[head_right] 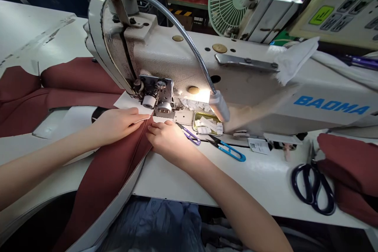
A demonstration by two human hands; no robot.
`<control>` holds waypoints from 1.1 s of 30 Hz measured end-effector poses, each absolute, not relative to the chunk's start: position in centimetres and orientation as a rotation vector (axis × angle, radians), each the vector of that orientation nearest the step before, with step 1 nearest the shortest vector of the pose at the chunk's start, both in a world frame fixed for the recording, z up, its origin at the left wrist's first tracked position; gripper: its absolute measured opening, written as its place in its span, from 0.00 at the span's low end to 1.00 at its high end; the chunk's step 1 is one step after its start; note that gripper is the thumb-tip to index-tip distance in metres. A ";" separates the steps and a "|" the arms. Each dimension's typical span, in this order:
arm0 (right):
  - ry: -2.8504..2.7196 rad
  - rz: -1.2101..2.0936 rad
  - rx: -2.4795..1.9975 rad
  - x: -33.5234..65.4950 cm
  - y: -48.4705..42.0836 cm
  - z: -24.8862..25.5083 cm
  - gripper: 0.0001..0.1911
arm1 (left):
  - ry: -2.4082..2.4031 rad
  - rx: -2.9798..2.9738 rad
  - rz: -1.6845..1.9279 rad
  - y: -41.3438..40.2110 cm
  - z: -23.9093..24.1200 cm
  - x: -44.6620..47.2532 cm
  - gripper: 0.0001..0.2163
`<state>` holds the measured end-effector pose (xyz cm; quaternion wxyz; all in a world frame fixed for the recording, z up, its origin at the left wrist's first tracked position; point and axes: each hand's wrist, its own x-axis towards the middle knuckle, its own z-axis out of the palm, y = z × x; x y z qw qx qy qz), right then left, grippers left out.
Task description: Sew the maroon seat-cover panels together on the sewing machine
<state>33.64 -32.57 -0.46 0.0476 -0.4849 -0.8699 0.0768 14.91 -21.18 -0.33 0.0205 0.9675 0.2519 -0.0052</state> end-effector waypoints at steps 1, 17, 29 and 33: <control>-2.668 0.228 -1.492 33.5 -32.5 -0.4 0.18 | 0.783 3.017 -0.028 -21.1 -0.2 15.1 0.16; -2.689 -0.060 -1.724 31.2 -31.3 -1.3 0.22 | 0.636 3.110 -0.097 -19.8 1.0 17.3 0.11; -2.571 -0.322 -1.848 28.0 -30.1 -1.6 0.19 | 0.666 3.116 -0.429 -19.9 2.4 18.3 0.14; -2.544 -0.404 -1.844 27.0 -29.3 -1.8 0.20 | 0.677 3.097 -0.373 -19.6 2.4 18.0 0.15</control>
